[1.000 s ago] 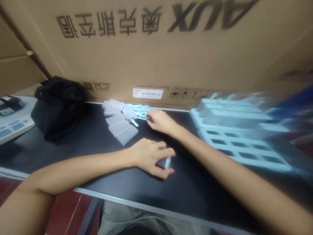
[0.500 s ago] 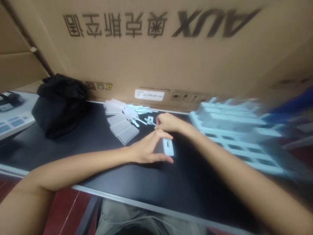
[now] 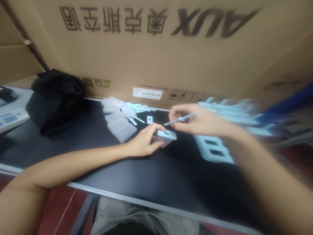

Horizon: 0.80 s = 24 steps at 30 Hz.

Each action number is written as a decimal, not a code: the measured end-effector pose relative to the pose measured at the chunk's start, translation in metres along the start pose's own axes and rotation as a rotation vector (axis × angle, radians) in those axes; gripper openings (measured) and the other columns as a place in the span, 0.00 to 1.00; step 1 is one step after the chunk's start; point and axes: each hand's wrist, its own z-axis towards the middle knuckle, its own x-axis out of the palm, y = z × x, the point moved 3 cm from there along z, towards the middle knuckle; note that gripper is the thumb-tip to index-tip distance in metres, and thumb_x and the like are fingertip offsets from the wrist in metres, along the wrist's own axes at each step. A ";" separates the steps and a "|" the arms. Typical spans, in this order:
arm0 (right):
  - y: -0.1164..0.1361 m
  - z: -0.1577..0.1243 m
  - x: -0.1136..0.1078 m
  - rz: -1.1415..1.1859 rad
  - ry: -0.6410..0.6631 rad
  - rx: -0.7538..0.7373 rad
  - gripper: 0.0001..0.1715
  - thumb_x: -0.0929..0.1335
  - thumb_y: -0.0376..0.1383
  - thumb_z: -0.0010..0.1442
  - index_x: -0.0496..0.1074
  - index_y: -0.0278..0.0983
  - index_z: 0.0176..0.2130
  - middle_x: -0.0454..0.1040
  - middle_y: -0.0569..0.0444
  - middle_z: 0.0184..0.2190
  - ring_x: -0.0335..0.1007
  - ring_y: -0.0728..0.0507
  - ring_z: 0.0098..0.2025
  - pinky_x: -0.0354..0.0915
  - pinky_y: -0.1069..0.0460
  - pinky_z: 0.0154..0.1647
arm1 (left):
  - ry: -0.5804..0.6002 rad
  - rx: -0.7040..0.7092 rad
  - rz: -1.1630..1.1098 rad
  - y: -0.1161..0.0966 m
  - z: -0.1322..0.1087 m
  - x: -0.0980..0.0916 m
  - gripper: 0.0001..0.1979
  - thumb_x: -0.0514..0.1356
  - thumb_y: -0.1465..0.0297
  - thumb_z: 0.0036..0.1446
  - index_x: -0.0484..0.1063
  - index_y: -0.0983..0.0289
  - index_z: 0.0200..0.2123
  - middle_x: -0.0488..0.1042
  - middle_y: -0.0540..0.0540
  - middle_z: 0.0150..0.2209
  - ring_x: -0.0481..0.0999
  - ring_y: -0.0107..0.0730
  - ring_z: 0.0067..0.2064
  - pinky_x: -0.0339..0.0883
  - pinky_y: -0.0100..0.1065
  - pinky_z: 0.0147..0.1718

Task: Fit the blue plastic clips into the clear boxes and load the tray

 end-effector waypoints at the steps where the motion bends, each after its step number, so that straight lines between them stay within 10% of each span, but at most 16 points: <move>1: 0.002 -0.002 0.001 -0.018 0.057 -0.004 0.06 0.69 0.40 0.50 0.70 0.40 0.28 0.73 0.57 0.26 0.64 0.48 0.27 0.59 0.53 0.28 | -0.009 -0.017 -0.017 0.000 0.000 0.000 0.18 0.65 0.70 0.63 0.65 0.59 0.55 0.72 0.59 0.55 0.77 0.40 0.52 0.79 0.45 0.52; 14: -0.006 -0.002 0.016 -0.048 0.182 -0.034 0.14 0.72 0.46 0.54 0.73 0.39 0.34 0.63 0.63 0.22 0.57 0.50 0.24 0.54 0.53 0.29 | -0.021 -0.052 0.007 0.003 0.000 -0.001 0.22 0.67 0.66 0.61 0.63 0.60 0.54 0.72 0.59 0.52 0.78 0.37 0.47 0.81 0.40 0.43; 24: -0.017 -0.019 0.039 -0.042 0.114 -0.142 0.13 0.72 0.45 0.63 0.73 0.39 0.41 0.79 0.53 0.38 0.73 0.44 0.37 0.65 0.51 0.39 | 0.005 -0.010 0.045 0.004 -0.002 0.000 0.26 0.67 0.61 0.62 0.58 0.59 0.57 0.70 0.61 0.56 0.77 0.40 0.51 0.79 0.43 0.47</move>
